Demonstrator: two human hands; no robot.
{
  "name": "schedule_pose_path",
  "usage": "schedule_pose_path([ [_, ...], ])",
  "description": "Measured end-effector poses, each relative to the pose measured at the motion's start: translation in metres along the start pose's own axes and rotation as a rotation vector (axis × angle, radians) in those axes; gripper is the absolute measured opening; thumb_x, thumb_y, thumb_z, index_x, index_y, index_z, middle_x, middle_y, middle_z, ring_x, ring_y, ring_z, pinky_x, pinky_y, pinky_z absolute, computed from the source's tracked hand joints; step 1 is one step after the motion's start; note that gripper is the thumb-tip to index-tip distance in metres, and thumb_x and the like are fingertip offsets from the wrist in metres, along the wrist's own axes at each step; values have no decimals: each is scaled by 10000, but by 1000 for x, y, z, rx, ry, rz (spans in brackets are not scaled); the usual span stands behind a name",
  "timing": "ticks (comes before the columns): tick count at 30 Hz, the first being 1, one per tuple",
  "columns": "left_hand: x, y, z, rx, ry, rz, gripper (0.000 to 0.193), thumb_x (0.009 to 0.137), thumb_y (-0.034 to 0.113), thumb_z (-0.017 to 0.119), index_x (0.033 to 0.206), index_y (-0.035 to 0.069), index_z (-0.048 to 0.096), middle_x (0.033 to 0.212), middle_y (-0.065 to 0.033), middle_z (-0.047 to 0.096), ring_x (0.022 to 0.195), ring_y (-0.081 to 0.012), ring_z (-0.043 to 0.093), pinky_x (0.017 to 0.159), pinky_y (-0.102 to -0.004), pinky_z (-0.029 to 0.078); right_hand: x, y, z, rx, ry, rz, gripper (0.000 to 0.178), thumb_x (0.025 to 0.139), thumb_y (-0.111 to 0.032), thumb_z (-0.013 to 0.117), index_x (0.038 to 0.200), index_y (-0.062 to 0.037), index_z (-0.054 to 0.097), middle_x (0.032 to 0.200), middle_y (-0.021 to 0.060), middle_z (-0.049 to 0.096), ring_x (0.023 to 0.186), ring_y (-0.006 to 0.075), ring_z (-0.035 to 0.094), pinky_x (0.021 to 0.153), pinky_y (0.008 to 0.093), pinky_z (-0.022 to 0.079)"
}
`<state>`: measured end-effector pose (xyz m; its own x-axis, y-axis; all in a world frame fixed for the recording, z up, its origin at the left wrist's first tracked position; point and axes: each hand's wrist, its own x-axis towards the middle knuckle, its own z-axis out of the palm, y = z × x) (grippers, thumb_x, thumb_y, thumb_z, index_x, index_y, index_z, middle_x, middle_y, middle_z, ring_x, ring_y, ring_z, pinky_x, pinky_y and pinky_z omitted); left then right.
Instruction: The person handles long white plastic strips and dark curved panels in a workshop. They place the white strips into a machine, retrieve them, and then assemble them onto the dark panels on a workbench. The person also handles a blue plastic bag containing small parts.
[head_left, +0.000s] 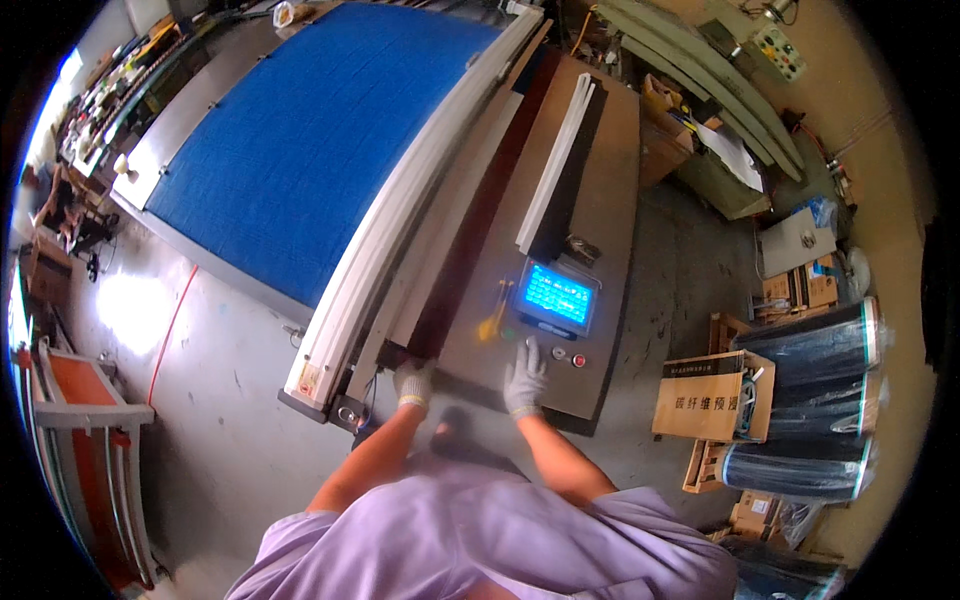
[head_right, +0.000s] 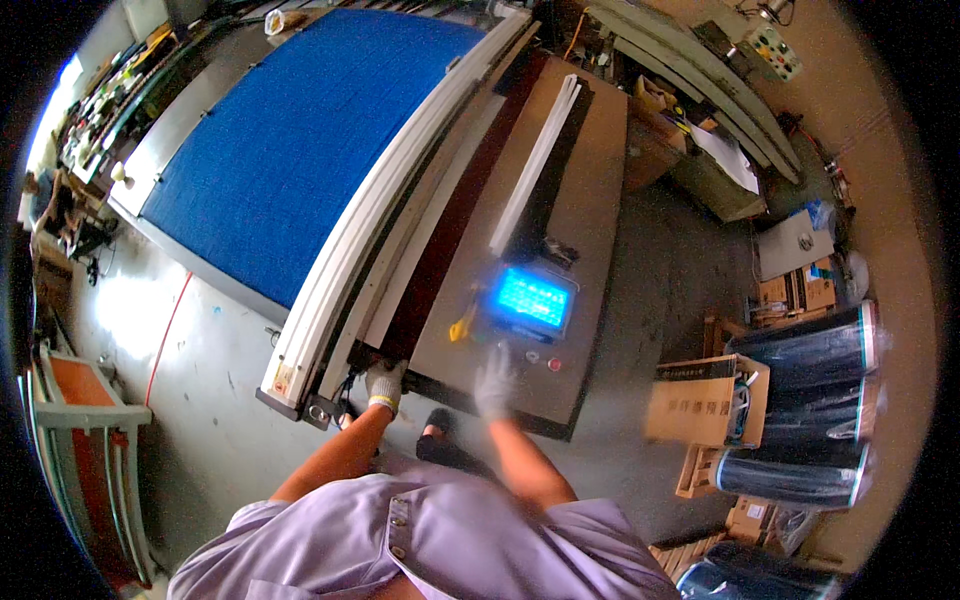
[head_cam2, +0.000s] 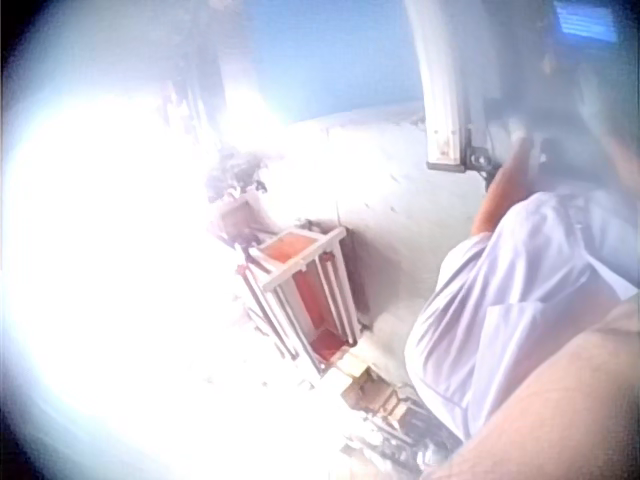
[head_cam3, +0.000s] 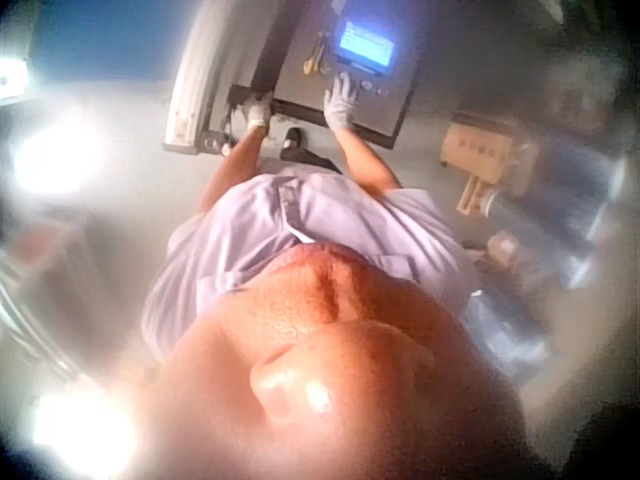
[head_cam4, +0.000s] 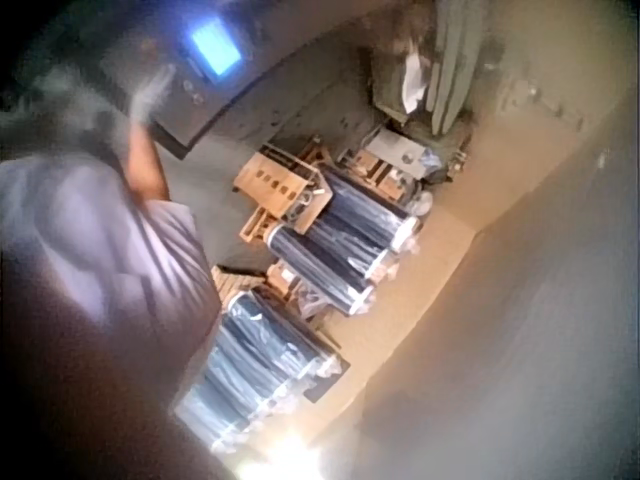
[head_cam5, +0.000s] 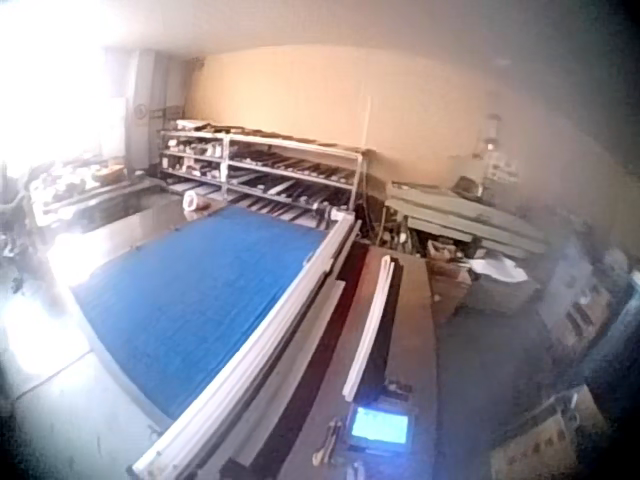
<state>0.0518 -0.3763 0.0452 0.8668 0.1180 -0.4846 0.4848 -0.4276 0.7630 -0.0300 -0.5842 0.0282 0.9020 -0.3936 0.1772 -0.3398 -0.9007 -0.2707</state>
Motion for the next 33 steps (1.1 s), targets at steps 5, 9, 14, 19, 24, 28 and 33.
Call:
schedule_pose_path([
  [5,-12,19,-6,14,8,-37,429,772,335,693,1001,-25,654,947,-223,669,910,-393,624,785,-402,479,7,-12,-19,-39,-167,39,567,833,-233,581,1342,-49,415,1485,142,271,1282,406,360,1032,495,339],
  [9,-9,9,0,52,51,-19,445,777,351,685,1011,-26,657,984,-241,658,930,-392,621,794,-405,477,8,-4,-10,-64,-110,-34,539,836,-240,572,1323,-56,436,1474,161,285,1284,415,356,1044,505,325],
  [14,-3,-10,6,-20,127,25,364,799,295,696,987,-16,664,892,-196,683,847,-318,651,763,-378,492,8,-13,-12,-87,-64,-69,499,842,-232,568,1298,-61,459,1465,155,299,1275,439,357,1050,521,323],
  [19,6,-27,15,104,133,166,404,816,382,652,947,1,674,872,-206,677,807,-356,652,718,-415,498,7,-14,-11,-79,-42,-98,485,851,-221,566,1295,-59,455,1452,162,312,1281,452,339,1050,517,331],
  [24,0,-28,14,208,152,233,438,801,430,629,944,18,676,894,-212,668,855,-388,628,765,-438,487,9,-22,-18,-120,-97,-58,488,864,-216,566,1308,-58,440,1449,173,307,1289,436,336,1050,495,337],
  [28,2,-25,16,115,113,88,447,809,436,613,924,8,672,883,-224,661,852,-392,625,769,-444,485,9,-27,-17,-139,-88,-60,485,869,-211,567,1307,-49,437,1444,174,308,1282,432,344,1046,495,338],
  [33,7,-33,22,148,73,24,460,816,440,604,944,2,668,922,-243,648,891,-403,612,785,-444,478,8,-35,-22,-171,-110,-61,471,886,-198,549,1311,-36,427,1446,186,301,1255,428,373,1026,492,355],
])
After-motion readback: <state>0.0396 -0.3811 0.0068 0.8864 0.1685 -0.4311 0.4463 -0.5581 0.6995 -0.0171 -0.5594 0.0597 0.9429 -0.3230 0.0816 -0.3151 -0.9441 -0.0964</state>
